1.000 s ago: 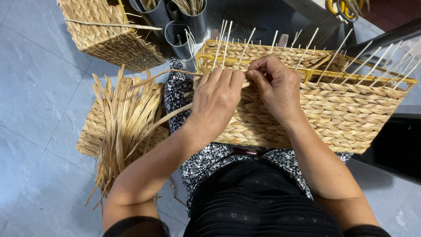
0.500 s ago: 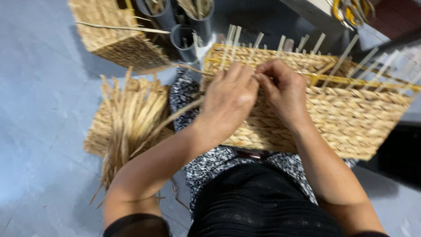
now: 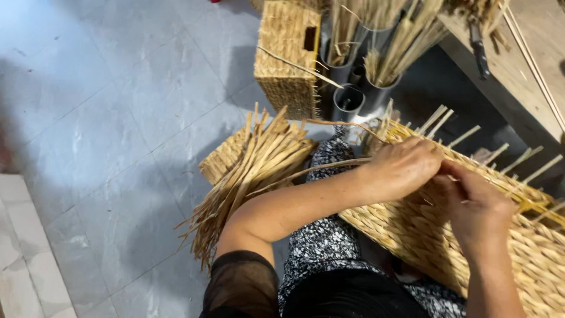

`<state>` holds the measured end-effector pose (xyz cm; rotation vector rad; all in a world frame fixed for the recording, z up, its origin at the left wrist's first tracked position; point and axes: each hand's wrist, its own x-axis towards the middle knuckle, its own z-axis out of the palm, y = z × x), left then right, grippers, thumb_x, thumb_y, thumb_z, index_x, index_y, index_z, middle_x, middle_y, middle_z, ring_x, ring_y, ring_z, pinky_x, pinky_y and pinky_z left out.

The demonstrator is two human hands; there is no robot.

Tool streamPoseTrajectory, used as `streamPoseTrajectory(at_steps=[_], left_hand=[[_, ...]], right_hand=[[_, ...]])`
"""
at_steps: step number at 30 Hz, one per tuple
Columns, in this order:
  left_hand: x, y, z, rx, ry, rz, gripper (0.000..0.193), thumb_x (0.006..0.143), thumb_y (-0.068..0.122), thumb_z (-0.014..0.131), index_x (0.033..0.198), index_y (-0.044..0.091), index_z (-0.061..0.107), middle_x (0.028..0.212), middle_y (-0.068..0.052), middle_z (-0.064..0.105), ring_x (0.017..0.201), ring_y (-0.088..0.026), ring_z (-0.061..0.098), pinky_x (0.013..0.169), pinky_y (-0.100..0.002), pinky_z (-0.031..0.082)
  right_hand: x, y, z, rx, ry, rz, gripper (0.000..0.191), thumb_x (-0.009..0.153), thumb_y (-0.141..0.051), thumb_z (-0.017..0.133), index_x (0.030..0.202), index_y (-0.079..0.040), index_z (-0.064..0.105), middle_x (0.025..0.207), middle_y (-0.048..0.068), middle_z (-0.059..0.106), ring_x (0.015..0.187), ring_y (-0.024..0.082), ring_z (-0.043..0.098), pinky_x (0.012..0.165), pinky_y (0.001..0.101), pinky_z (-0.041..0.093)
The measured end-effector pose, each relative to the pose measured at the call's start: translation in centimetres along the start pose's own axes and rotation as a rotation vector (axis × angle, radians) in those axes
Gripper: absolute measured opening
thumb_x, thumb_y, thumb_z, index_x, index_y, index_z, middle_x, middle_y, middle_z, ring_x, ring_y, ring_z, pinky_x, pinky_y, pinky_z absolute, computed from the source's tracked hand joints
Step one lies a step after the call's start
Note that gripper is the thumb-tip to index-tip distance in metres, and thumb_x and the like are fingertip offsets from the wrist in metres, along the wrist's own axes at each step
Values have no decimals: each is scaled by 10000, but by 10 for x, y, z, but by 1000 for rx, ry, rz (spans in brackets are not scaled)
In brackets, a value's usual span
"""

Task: The person wraps a long woven water hyacinth strand around the rim of a rectangular basket frame, tucking and threading the strand along the edge while the basket rests on their lap. They pull the strand tight, rotate the basket to reach new sections, and continue binding the rim by hand.

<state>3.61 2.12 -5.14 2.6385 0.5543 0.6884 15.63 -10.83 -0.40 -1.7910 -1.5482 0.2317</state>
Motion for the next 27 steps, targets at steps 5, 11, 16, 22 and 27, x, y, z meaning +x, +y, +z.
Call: streamPoseTrajectory(at_steps=[5,11,16,22,27], left_hand=[[4,-2,-26,-18,-133,-80,153,917,55,608,1035,-23,669,973,-204,683,919,-320,703,753,-410,608],[-15,0,-102,209,266,27,48,770,155,701,804,123,715,888,-80,657,912,-321,643,721,-499,496],[-41,31,-113,-78,149,-61,206,944,288,736,939,83,754,848,-76,656,879,-245,658,758,-443,564],[-26,7,-72,-199,30,-231,187,1071,109,587,1217,32,676,961,-143,747,674,-215,737,532,-320,601],[-5,-8,-68,-550,-162,-460,219,1010,137,570,1192,99,685,680,-72,734,528,-183,695,464,-308,553]], right_hand=[[11,7,14,-242,-36,-84,263,956,-137,805,1211,-84,770,937,129,740,761,253,702,745,351,553],[12,0,22,31,-28,61,139,968,-46,752,1095,3,727,929,122,711,727,196,700,649,314,555],[11,-14,26,91,14,65,55,1000,5,703,1053,-6,696,823,101,715,673,157,701,590,286,549],[14,-20,26,72,55,77,119,1002,12,717,1082,-16,633,791,89,715,635,137,696,554,283,537],[11,-18,27,169,17,142,123,1021,18,691,1102,-27,611,804,70,719,645,118,704,549,264,542]])
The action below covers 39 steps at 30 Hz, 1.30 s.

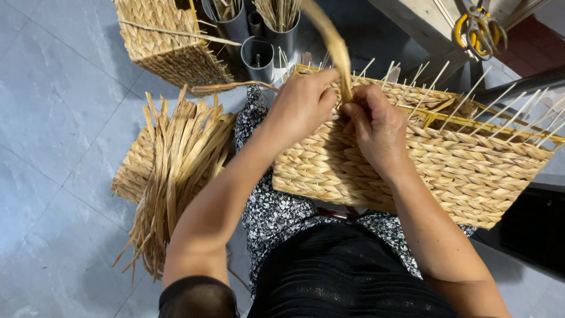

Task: The person wraps a long woven water hyacinth strand around the rim of a rectangular basket frame, tucking and threading the strand along the edge while the basket rests on their lap. They pull the strand tight, rotate the basket to reach new sections, and continue binding the rim by hand.

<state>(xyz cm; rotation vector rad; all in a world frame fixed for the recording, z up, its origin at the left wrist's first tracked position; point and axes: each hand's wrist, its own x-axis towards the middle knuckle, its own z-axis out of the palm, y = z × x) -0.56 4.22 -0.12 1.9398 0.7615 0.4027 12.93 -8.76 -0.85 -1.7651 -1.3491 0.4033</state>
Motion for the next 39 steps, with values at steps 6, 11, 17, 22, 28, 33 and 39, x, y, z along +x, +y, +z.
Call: streamPoseTrajectory(at_steps=[6,11,17,22,28,33,39], left_hand=[[15,3,-9,-13,-28,109,191,957,253,698,1064,104,751,748,-39,712,579,-137,659,504,-307,531],[-19,-3,6,-13,79,103,234,1056,246,647,986,46,746,730,-75,724,624,-166,686,566,-307,522],[-44,0,5,-6,231,510,171,1054,219,695,1151,83,733,1055,-39,762,902,-148,714,791,-281,600],[-47,-2,-16,686,421,432,443,873,345,819,1168,31,713,1211,-86,645,1079,-246,568,844,-394,455],[-57,8,-36,587,253,252,214,963,269,789,1041,95,691,1084,-66,614,1012,-225,573,864,-413,452],[-51,19,-56,418,-179,-321,185,1067,329,588,1046,149,625,900,-31,654,846,-227,633,812,-396,507],[-59,17,-47,552,157,283,205,891,284,773,967,117,682,957,-63,633,942,-257,572,810,-404,495]], right_hand=[[0,1,-7,175,-36,67,116,1060,15,627,1161,-5,574,931,58,744,736,106,725,604,240,580],[3,-4,-5,120,-46,170,59,1041,-1,649,1098,-15,649,871,57,747,707,93,730,597,238,594],[2,-12,3,-50,-6,-21,193,966,54,682,1111,-54,750,960,73,786,829,139,762,716,273,609],[-1,-12,1,-91,-91,55,173,1011,19,690,1148,-75,740,929,89,769,808,165,745,721,296,588],[-6,-5,9,103,61,-36,79,1001,18,719,1052,-33,684,1089,68,771,847,109,718,725,252,601],[-4,0,13,114,41,96,32,1010,-14,707,1008,-45,698,954,47,767,639,29,661,515,212,560],[-1,-2,10,85,54,87,49,1019,8,708,1019,-26,672,905,38,762,669,43,655,574,224,550]])
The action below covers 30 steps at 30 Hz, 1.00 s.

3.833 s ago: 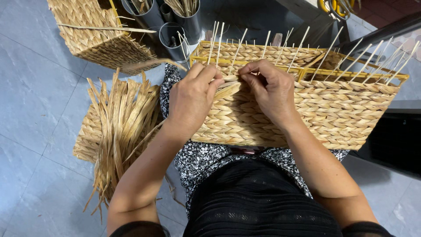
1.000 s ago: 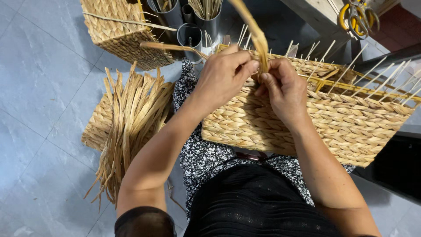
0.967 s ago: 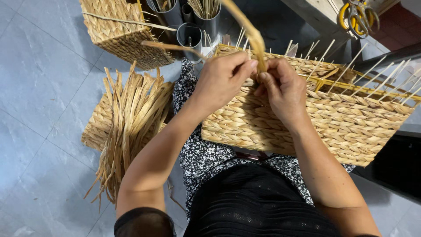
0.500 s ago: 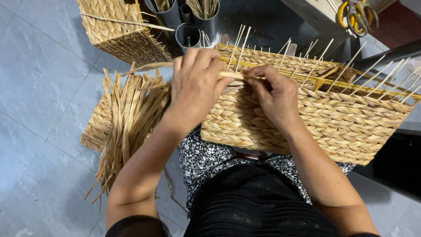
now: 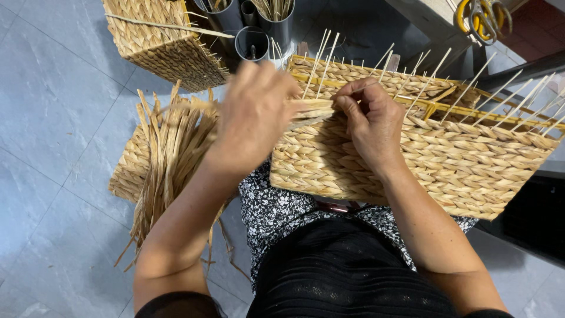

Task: The person wraps a long woven water hyacinth strand around the rim of a rectangular basket frame, tucking and threading the strand along the edge while the basket rests on their lap. They pull the strand tight, rotate the basket to reach new sections, and continue binding the rim by hand.

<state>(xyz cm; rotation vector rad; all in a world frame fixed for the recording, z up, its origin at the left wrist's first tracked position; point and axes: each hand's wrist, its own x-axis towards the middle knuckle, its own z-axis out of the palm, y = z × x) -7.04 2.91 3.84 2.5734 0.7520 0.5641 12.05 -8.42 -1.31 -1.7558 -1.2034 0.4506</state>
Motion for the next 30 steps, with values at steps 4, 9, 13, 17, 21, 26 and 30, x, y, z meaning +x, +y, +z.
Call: streamPoseTrajectory(at_steps=[4,9,13,17,21,26,30], left_hand=[[-2,10,26,75,34,221,393,766,273,763,1054,35,641,1062,-99,599,1038,-262,553,878,-403,506],[5,9,45,217,65,217,189,851,39,697,1014,37,601,939,-92,640,941,-236,643,780,-367,560],[21,1,41,139,-200,127,222,881,-42,637,1102,-21,623,626,-74,626,590,-217,648,433,-325,518],[25,-7,24,7,-155,138,146,894,81,711,1023,23,677,682,-89,668,616,-244,659,538,-414,521],[19,-9,5,118,79,269,89,904,109,743,991,95,728,877,-24,712,822,-222,635,736,-428,498],[8,1,-9,125,339,311,167,940,246,805,943,91,740,933,-27,644,969,-219,557,832,-413,452],[-2,15,4,46,291,152,183,956,248,797,900,78,760,876,-51,623,891,-239,568,728,-374,488]], right_hand=[[3,-6,0,6,-8,-14,37,1023,-12,708,1027,-26,674,935,47,763,743,60,688,615,220,571],[2,-15,-15,59,-57,141,77,1026,-56,673,1102,-48,665,927,23,770,715,48,696,572,199,552],[-4,-20,-21,-81,78,-171,21,1086,-30,720,1097,-34,703,971,66,761,839,125,726,720,257,589],[-2,-27,-10,-175,-42,-441,235,944,-49,756,1167,3,706,1054,141,743,904,232,740,777,317,619],[5,-30,-2,-293,-79,-407,252,896,-64,807,1129,9,741,946,134,742,810,253,734,708,351,590],[12,-20,7,-264,-60,-332,107,981,-56,786,1011,-1,700,866,113,718,721,214,713,614,327,569],[11,-13,8,-224,-50,-289,116,1011,0,716,1032,3,602,811,108,682,668,194,679,580,323,533]])
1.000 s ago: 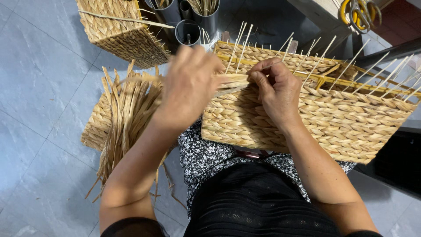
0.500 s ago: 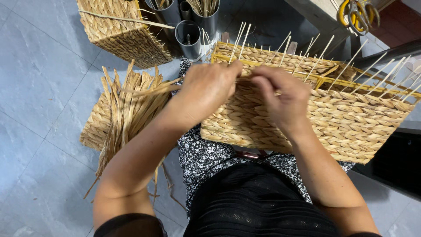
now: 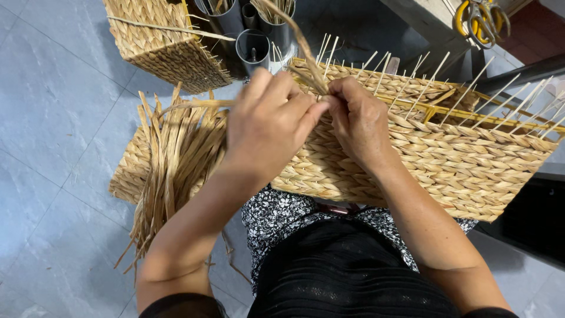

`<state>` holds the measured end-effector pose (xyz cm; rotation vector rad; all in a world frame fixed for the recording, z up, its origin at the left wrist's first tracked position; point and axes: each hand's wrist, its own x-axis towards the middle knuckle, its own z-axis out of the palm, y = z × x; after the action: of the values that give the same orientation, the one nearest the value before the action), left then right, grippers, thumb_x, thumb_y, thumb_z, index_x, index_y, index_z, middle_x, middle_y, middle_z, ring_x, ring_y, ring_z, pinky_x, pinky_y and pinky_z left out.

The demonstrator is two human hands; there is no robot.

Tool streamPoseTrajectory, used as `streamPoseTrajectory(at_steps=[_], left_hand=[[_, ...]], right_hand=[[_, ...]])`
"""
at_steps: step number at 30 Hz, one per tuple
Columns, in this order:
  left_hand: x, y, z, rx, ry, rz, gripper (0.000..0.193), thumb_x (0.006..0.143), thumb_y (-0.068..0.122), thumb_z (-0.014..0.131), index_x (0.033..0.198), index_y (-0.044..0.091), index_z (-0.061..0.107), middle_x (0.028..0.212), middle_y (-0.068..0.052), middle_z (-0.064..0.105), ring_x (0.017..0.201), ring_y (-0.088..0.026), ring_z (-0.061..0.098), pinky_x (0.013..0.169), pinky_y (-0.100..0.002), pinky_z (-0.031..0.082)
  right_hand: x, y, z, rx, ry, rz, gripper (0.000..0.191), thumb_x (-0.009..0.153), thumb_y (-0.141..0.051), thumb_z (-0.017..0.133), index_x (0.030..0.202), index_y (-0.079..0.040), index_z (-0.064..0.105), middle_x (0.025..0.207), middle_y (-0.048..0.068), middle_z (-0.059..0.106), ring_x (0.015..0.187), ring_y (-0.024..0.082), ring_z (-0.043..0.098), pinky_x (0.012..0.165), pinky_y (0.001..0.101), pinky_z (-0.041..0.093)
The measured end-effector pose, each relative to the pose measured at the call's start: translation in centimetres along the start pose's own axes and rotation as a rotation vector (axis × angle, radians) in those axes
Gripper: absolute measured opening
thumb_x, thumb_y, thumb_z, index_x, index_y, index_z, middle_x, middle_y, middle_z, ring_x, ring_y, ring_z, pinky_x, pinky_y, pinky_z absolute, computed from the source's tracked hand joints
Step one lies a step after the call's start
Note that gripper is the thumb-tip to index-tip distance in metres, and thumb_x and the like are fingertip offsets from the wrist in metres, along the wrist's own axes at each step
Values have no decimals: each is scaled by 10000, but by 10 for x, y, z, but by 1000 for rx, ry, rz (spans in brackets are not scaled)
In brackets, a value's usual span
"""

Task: The person wraps a long woven water hyacinth strand around the rim of a rectangular basket frame, tucking and threading the strand along the edge while the basket rests on their lap. They pull the strand tight, rotate the basket to reach new sections, and continue binding the rim by hand.

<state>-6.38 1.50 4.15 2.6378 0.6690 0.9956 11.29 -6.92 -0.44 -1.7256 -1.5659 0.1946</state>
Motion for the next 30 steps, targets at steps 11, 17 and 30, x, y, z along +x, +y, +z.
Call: streamPoseTrajectory(at_steps=[11,17,30], left_hand=[[13,-35,49,-479,-374,-458,187,955,240,763,1038,73,767,775,-164,703,646,-231,660,605,-361,522],[-15,-35,53,-577,-54,-85,142,979,224,763,998,83,770,981,-19,733,792,-133,702,674,-281,576],[-27,-23,29,-164,-60,-260,334,970,231,753,1208,52,603,1202,-112,627,886,-245,735,713,-344,626]], right_hand=[[4,7,-13,335,-136,228,143,1067,32,598,1124,-19,478,862,58,701,655,98,663,555,246,529],[7,3,-13,333,-149,343,69,1049,-1,612,1083,-18,554,877,53,738,669,80,684,556,239,561],[1,-14,-3,-14,-120,116,164,952,-37,752,1112,-55,725,917,90,784,778,156,749,662,301,589]])
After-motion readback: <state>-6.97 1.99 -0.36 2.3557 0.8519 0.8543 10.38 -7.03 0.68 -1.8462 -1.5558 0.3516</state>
